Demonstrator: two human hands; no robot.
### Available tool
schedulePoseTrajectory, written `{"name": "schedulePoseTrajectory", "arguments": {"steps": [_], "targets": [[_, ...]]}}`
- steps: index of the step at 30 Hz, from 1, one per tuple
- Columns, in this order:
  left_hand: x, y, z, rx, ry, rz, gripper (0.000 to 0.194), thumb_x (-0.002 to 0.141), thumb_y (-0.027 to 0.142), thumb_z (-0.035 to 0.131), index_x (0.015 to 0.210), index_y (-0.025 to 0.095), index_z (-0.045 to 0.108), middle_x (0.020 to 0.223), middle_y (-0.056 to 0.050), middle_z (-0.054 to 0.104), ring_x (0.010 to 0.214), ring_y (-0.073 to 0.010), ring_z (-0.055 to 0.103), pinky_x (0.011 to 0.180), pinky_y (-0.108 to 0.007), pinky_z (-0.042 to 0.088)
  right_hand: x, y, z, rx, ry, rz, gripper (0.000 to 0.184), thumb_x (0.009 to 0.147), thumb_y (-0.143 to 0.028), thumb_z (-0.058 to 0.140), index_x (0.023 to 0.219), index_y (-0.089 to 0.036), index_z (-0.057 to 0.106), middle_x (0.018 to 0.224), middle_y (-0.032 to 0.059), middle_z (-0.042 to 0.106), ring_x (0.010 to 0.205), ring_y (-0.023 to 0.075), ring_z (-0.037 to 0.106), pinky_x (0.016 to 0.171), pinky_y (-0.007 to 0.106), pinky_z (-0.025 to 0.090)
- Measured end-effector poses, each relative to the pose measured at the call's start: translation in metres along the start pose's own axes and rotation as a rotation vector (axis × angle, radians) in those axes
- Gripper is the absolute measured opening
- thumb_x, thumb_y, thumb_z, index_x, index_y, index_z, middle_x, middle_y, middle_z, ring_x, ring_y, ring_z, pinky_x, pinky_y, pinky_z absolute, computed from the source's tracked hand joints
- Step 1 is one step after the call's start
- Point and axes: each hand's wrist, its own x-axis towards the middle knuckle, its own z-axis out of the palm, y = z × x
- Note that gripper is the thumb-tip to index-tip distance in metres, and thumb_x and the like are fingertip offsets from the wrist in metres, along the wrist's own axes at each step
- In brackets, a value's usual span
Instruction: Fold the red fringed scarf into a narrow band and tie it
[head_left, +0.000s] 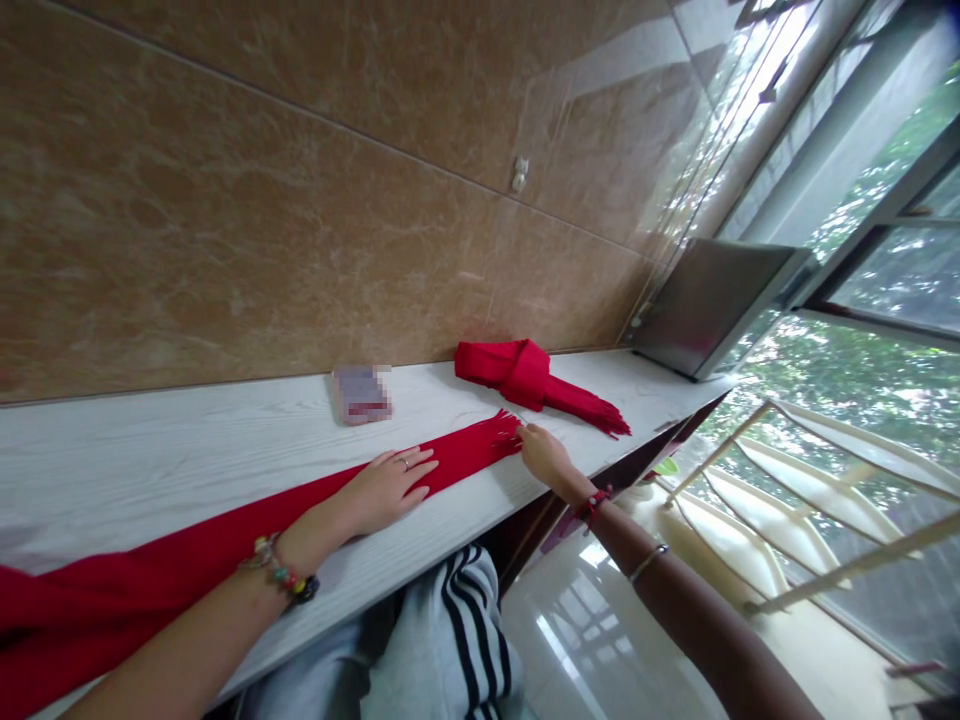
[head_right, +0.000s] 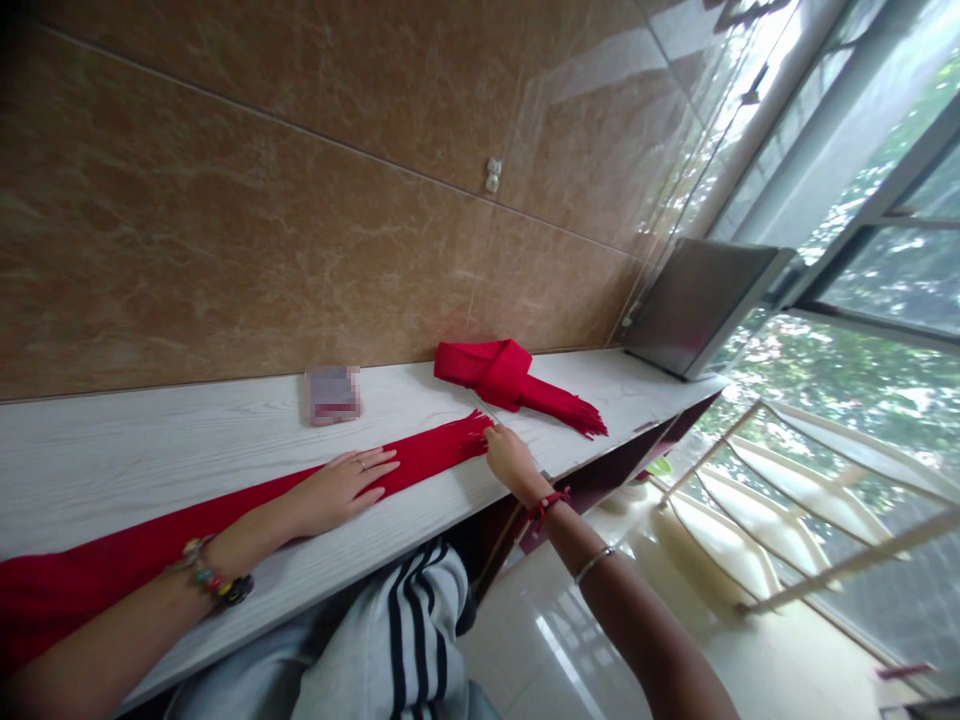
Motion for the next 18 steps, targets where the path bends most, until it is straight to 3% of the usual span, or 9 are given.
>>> {"name": "schedulePoseTrajectory", "arguments": {"steps": [3,5,9,13,15,18], "targets": [[-0.001,0.001,0.0,0.004,-0.004,-0.003,0.042,0.091,0.033,0.036,0.131,0.021,0.042,0.139,-0.004,0.038,0.129,-0.0179,0.031,0.105,-0.036,0.024,0.004,0.024,-0.007,-0.026,0.042,0.075,0.029,0.078,-0.004,0.038,0.097,-0.01,0.06,0.092,0.0154,0.061,0.085,0.0221,0.059,0.069,0.029,0.044],[-0.002,0.002,-0.001,0.003,0.0,-0.006,0.042,0.091,0.033,0.035,0.131,0.022,0.041,0.14,-0.004,0.037,0.129,-0.0177,0.031,0.105,-0.036,0.024,0.01,0.025,-0.014,-0.018,0.073,0.05,0.03,0.08,-0.004,0.038,0.099,-0.01,0.059,0.093,0.0145,0.061,0.085,0.0209,0.059,0.072,0.029,0.044],[-0.005,0.005,-0.002,-0.001,0.006,-0.041,0.043,0.092,0.035,0.033,0.131,0.02,0.041,0.14,-0.006,0.036,0.128,-0.0175,0.032,0.105,-0.035,0.023,0.028,-0.015,-0.018,0.061,0.104,-0.137,0.029,0.084,-0.008,0.037,0.102,-0.015,0.059,0.1,0.01,0.061,0.093,0.0162,0.057,0.082,0.026,0.042],[-0.013,0.005,-0.002,-0.001,0.0,-0.129,0.046,0.092,0.037,0.031,0.133,0.016,0.037,0.142,-0.008,0.032,0.131,-0.0187,0.028,0.106,-0.035,0.021,0.038,-0.066,0.0,0.28,0.117,-0.521,0.029,0.087,-0.016,0.041,0.112,-0.016,0.055,0.114,0.0103,0.057,0.107,0.0167,0.051,0.093,0.03,0.04],[-0.017,0.004,-0.001,0.01,-0.013,-0.164,0.05,0.092,0.04,0.032,0.135,0.015,0.033,0.143,-0.008,0.03,0.132,-0.0194,0.024,0.106,-0.037,0.019,0.04,-0.076,0.013,0.347,0.099,-0.656,0.033,0.088,-0.021,0.042,0.118,-0.013,0.052,0.121,0.0143,0.054,0.113,0.0197,0.048,0.096,0.036,0.039],[-0.021,0.006,0.0,0.021,-0.056,-0.199,0.054,0.091,0.042,0.031,0.137,0.015,0.028,0.144,-0.008,0.027,0.134,-0.0199,0.019,0.107,-0.039,0.017,0.042,-0.074,0.027,0.33,0.033,-0.698,0.037,0.09,-0.026,0.038,0.122,-0.012,0.049,0.127,0.0161,0.05,0.118,0.0214,0.044,0.1,0.041,0.035]]}}
